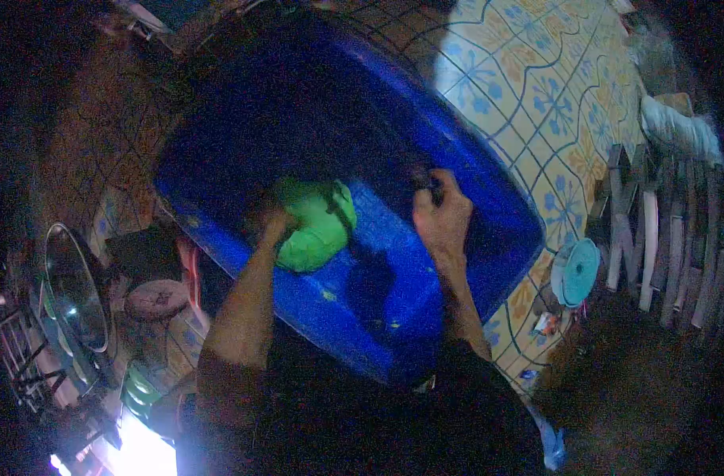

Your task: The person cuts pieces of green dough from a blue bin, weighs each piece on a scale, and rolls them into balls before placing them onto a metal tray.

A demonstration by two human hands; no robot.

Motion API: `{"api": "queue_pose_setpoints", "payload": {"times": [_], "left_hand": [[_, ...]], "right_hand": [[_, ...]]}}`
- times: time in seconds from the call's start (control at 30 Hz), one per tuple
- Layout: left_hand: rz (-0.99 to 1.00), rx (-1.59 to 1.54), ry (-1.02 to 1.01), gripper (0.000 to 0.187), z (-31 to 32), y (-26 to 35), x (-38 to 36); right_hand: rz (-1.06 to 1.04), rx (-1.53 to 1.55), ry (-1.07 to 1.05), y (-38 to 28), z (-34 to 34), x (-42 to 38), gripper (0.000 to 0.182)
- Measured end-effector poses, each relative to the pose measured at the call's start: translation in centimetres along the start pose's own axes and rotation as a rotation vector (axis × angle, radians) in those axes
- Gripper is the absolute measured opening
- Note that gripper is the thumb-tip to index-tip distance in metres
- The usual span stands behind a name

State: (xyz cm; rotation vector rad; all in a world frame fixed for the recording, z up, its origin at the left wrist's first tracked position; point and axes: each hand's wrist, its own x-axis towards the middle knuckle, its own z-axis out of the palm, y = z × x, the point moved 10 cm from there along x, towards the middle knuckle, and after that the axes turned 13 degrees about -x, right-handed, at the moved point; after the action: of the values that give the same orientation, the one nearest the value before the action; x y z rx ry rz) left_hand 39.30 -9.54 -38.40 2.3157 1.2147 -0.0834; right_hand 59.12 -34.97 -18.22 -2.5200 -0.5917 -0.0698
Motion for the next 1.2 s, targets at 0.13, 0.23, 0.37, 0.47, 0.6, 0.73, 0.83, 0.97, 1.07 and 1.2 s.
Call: {"api": "queue_pose_setpoints", "payload": {"times": [0.13, 0.23, 0.37, 0.47, 0.6, 0.73, 0.83, 0.97, 1.07, 1.2], "left_hand": [[-0.478, -0.266, -0.34, 0.053, 1.3, -5.8, 1.4], [-0.303, -0.568, -0.294, 0.037, -3.1, 0.5, -0.7], [-0.142, -0.868, -0.365, 0.033, -13.5, 9.8, -6.3], [0.059, -0.909, -0.263, 0.031, -20.2, 13.1, -7.8], [0.315, -0.884, -0.047, 0.034, -27.7, 13.5, -9.8], [0.09, -1.078, 0.063, 0.039, -28.2, 3.9, -11.1], [0.072, -1.097, 0.06, 0.04, -27.0, 0.6, -12.8], [0.061, -1.128, 0.025, 0.041, -25.8, -1.4, -15.9], [-0.145, -1.507, 0.28, 0.045, -26.2, -6.7, -16.6], [-0.151, -1.864, 0.303, 0.045, -28.7, -10.8, -17.2]], "right_hand": [[0.126, 0.283, 0.047, -0.4, -3.4, 0.6, 0.013], [-0.04, 0.206, -0.207, -1.1, 1.7, -1.3, 0.022], [-0.113, 0.428, -0.21, -5.4, 2.7, -2.9, 0.018], [-0.086, 0.443, -0.391, -7.2, 5.5, -4.4, 0.017], [-0.195, 0.354, -0.476, -12.2, 5.9, -6.7, 0.02], [-0.279, 0.118, -0.79, -12.6, 5.3, -14.9, 0.021], [-0.19, 0.123, -0.935, -11.5, 4.8, -19.3, 0.019], [-0.23, 0.352, -0.863, -16.7, 7.3, -17.4, 0.019], [-0.401, 0.207, -0.769, -19.9, 10.0, -15.5, 0.017], [-0.368, 0.123, -1.024, -14.9, 5.7, -21.4, 0.024]]}}
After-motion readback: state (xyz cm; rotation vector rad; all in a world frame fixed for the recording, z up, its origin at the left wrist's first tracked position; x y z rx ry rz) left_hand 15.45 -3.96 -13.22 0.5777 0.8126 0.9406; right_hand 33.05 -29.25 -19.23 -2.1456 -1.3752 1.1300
